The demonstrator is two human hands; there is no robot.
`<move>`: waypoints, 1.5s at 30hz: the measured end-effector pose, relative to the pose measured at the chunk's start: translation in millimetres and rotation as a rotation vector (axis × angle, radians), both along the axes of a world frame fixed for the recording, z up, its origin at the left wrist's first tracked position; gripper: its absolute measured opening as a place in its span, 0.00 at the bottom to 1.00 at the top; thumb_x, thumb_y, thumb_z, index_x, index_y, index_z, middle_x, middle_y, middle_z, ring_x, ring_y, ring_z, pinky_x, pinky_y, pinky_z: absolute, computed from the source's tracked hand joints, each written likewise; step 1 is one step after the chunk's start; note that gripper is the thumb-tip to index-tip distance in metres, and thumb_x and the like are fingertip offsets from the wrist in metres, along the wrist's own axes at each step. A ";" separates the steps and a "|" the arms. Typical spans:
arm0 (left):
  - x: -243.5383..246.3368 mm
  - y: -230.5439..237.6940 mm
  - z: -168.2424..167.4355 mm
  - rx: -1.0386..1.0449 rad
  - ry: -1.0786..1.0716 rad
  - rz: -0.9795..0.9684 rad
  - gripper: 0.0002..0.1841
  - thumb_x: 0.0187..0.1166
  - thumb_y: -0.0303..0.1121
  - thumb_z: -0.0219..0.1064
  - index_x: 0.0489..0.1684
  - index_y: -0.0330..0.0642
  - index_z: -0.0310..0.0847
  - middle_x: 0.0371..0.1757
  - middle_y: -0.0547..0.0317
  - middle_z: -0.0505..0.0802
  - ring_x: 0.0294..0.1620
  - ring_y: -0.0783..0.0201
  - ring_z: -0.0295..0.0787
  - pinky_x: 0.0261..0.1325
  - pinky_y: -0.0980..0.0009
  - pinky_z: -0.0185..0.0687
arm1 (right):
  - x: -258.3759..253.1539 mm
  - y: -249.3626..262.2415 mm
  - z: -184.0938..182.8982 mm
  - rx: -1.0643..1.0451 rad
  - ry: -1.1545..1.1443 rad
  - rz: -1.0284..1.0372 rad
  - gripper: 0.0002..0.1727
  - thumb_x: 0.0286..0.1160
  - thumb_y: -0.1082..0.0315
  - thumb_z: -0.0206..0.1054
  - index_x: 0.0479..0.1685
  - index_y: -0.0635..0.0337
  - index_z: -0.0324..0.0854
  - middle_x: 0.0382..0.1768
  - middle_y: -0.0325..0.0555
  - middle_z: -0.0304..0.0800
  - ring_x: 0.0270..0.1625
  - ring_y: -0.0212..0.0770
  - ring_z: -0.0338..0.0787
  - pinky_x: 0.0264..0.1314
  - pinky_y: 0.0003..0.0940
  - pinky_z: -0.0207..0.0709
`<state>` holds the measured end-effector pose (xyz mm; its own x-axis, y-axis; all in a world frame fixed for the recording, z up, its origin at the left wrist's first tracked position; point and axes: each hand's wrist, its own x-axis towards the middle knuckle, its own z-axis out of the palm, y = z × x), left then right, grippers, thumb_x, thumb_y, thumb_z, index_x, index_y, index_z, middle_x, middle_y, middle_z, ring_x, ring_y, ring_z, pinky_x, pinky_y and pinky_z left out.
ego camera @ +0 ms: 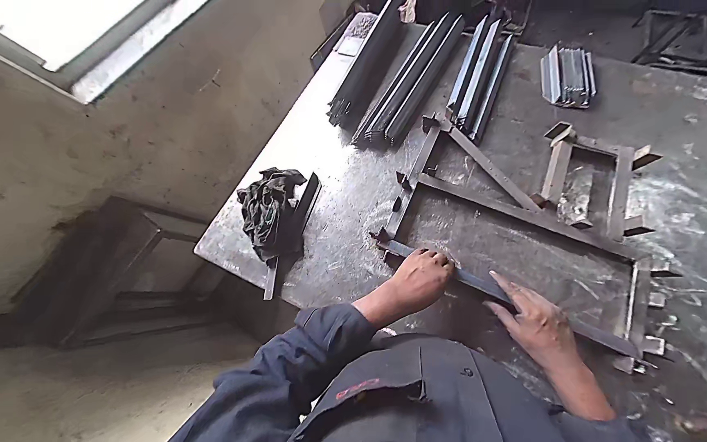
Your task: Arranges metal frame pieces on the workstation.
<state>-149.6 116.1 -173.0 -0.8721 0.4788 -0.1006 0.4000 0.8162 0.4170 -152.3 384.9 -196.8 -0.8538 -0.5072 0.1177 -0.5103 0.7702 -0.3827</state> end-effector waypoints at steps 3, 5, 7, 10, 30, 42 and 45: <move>1.7 -30.3 25.3 0.300 0.049 0.172 0.18 0.81 0.37 0.70 0.64 0.41 0.89 0.67 0.48 0.93 0.71 0.51 0.88 0.77 0.48 0.79 | -14.4 10.7 16.3 -0.025 0.000 0.060 0.38 0.76 0.32 0.61 0.76 0.50 0.83 0.62 0.50 0.94 0.63 0.52 0.93 0.64 0.54 0.85; 1.9 -62.7 44.3 0.375 0.155 0.418 0.15 0.79 0.33 0.71 0.60 0.39 0.92 0.63 0.47 0.94 0.64 0.52 0.92 0.69 0.51 0.85 | -35.3 26.3 33.3 0.027 0.028 0.064 0.37 0.78 0.32 0.60 0.72 0.51 0.85 0.60 0.51 0.94 0.63 0.53 0.93 0.63 0.56 0.84; 2.8 -109.3 53.0 0.230 0.290 0.685 0.13 0.81 0.32 0.70 0.55 0.33 0.92 0.57 0.38 0.94 0.58 0.44 0.94 0.64 0.45 0.86 | -64.7 39.3 50.9 0.103 0.044 0.061 0.35 0.81 0.35 0.59 0.71 0.52 0.86 0.61 0.54 0.93 0.63 0.57 0.92 0.64 0.60 0.83; 16.1 -185.0 40.4 -0.128 0.163 1.013 0.21 0.86 0.42 0.64 0.64 0.34 0.86 0.66 0.28 0.87 0.70 0.28 0.82 0.72 0.29 0.72 | -115.8 43.7 70.9 0.205 0.086 0.080 0.30 0.83 0.40 0.60 0.71 0.51 0.86 0.61 0.53 0.93 0.64 0.56 0.92 0.66 0.60 0.82; -4.2 -245.8 -25.5 -0.273 0.261 1.263 0.16 0.84 0.36 0.65 0.63 0.39 0.87 0.65 0.30 0.87 0.70 0.32 0.84 0.72 0.36 0.76 | -418.0 -220.4 40.2 0.294 -0.026 -0.061 0.18 0.78 0.56 0.66 0.61 0.50 0.90 0.62 0.56 0.90 0.71 0.60 0.84 0.71 0.68 0.70; 29.4 -199.2 1.5 -0.106 0.465 1.062 0.18 0.82 0.42 0.68 0.60 0.39 0.89 0.74 0.32 0.83 0.77 0.37 0.79 0.78 0.45 0.75 | -446.1 -224.2 25.0 0.544 0.044 0.151 0.17 0.69 0.59 0.72 0.57 0.46 0.92 0.61 0.55 0.91 0.72 0.63 0.81 0.65 0.70 0.70; 14.4 -180.1 5.4 0.011 0.407 0.941 0.17 0.80 0.43 0.70 0.58 0.43 0.91 0.72 0.39 0.86 0.71 0.46 0.85 0.71 0.51 0.83 | -439.3 -229.9 21.2 0.552 0.086 0.177 0.16 0.65 0.63 0.71 0.53 0.49 0.92 0.56 0.58 0.91 0.66 0.64 0.84 0.63 0.69 0.70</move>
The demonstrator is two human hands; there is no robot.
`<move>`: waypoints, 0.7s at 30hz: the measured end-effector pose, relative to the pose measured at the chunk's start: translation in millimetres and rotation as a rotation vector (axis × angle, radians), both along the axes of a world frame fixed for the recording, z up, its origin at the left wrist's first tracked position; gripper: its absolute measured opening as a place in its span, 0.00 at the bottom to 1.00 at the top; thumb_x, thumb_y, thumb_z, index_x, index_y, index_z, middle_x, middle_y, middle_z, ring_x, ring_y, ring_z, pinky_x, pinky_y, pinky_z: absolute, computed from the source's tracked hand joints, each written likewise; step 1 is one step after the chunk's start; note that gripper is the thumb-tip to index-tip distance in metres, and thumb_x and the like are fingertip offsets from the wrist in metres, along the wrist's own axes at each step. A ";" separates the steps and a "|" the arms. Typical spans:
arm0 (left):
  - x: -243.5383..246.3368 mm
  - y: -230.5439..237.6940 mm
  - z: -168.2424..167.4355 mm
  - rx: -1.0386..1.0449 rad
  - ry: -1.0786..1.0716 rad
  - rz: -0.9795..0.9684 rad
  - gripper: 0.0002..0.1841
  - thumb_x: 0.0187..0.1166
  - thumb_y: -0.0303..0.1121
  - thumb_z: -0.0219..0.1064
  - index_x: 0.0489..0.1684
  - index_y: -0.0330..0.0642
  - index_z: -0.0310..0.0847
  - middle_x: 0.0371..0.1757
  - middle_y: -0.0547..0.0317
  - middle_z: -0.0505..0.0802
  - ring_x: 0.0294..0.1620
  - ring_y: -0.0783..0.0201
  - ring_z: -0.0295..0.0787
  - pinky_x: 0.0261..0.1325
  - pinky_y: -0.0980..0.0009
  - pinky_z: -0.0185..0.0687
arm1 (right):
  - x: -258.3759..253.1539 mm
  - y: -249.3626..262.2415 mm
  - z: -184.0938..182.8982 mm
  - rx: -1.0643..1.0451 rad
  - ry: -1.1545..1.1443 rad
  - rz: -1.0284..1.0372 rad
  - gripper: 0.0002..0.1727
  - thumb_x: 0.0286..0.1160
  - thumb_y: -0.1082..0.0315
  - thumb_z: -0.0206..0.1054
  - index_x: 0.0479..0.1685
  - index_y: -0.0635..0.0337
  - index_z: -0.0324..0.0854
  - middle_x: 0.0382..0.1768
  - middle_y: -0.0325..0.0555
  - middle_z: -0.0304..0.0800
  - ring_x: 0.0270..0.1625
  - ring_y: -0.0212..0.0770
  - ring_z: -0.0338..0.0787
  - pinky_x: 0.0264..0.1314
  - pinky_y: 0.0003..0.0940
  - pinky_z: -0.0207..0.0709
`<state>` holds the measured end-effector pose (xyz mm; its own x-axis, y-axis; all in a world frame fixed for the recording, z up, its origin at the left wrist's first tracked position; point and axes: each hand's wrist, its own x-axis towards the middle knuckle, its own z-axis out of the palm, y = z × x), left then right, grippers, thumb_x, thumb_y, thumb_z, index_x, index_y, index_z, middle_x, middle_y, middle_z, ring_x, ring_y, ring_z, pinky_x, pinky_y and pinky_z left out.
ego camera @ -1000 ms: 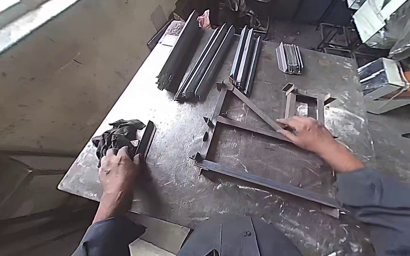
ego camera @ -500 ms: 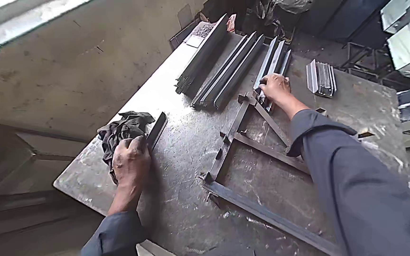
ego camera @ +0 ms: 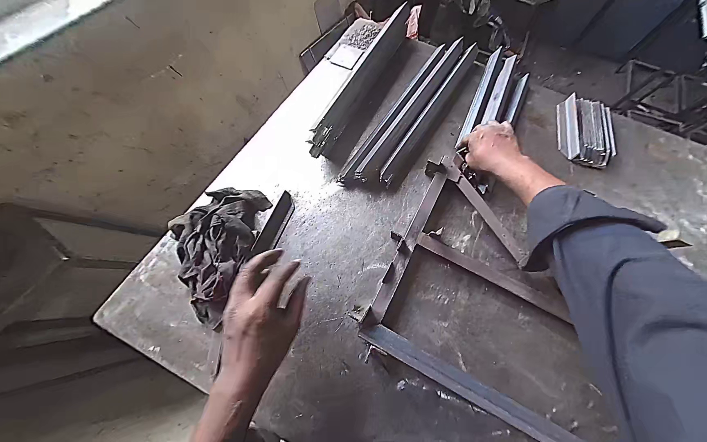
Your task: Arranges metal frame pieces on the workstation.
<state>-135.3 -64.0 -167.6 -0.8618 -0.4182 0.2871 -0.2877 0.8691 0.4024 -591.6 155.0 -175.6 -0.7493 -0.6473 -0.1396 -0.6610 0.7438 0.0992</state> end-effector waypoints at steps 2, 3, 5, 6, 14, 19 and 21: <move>-12.1 16.5 0.7 0.077 0.027 -0.103 0.16 0.79 0.42 0.72 0.57 0.44 0.92 0.71 0.41 0.87 0.70 0.50 0.87 0.71 0.55 0.85 | 5.8 1.7 1.1 -0.050 0.005 -0.023 0.15 0.67 0.64 0.70 0.52 0.53 0.92 0.54 0.61 0.92 0.64 0.65 0.85 0.64 0.70 0.70; -17.9 23.8 0.8 0.115 0.049 -0.145 0.15 0.78 0.42 0.72 0.56 0.45 0.93 0.70 0.43 0.88 0.68 0.53 0.88 0.69 0.58 0.86 | 9.6 3.2 1.4 -0.090 0.004 -0.042 0.14 0.68 0.64 0.70 0.51 0.56 0.91 0.53 0.62 0.91 0.63 0.66 0.86 0.64 0.71 0.70; -29.3 32.3 3.9 0.211 0.087 -0.224 0.14 0.79 0.42 0.73 0.55 0.47 0.93 0.68 0.47 0.89 0.67 0.61 0.88 0.66 0.67 0.86 | 17.9 4.0 1.8 -0.184 -0.009 -0.111 0.14 0.67 0.65 0.71 0.50 0.57 0.91 0.53 0.63 0.92 0.62 0.66 0.87 0.65 0.71 0.71; -36.2 33.8 7.4 0.252 0.096 -0.261 0.14 0.79 0.43 0.72 0.55 0.48 0.93 0.67 0.50 0.90 0.66 0.64 0.87 0.64 0.71 0.85 | 21.2 3.9 1.1 -0.232 -0.023 -0.162 0.14 0.68 0.66 0.71 0.51 0.57 0.91 0.53 0.62 0.92 0.62 0.66 0.88 0.65 0.71 0.72; -151.3 30.1 40.8 0.563 -0.075 -0.490 0.18 0.80 0.46 0.72 0.60 0.47 0.90 0.61 0.62 0.91 0.58 0.70 0.91 0.63 0.66 0.91 | 23.6 2.5 8.4 -0.672 -0.029 -0.517 0.13 0.64 0.64 0.74 0.47 0.55 0.91 0.48 0.56 0.94 0.56 0.59 0.92 0.57 0.65 0.79; -282.1 51.3 34.2 1.276 -0.080 -0.421 0.16 0.84 0.35 0.69 0.61 0.31 0.86 0.49 0.49 0.96 0.48 0.61 0.95 0.59 0.61 0.92 | 25.1 11.6 42.1 -0.761 0.056 -0.510 0.13 0.63 0.64 0.75 0.46 0.56 0.90 0.46 0.53 0.95 0.53 0.55 0.93 0.56 0.62 0.80; -334.9 65.8 23.9 1.362 -0.074 -0.341 0.17 0.86 0.40 0.67 0.53 0.31 0.85 0.39 0.50 0.93 0.38 0.61 0.93 0.49 0.62 0.92 | 36.2 15.4 57.9 -0.724 0.050 -0.473 0.13 0.64 0.64 0.74 0.46 0.57 0.89 0.45 0.54 0.94 0.52 0.57 0.93 0.54 0.62 0.80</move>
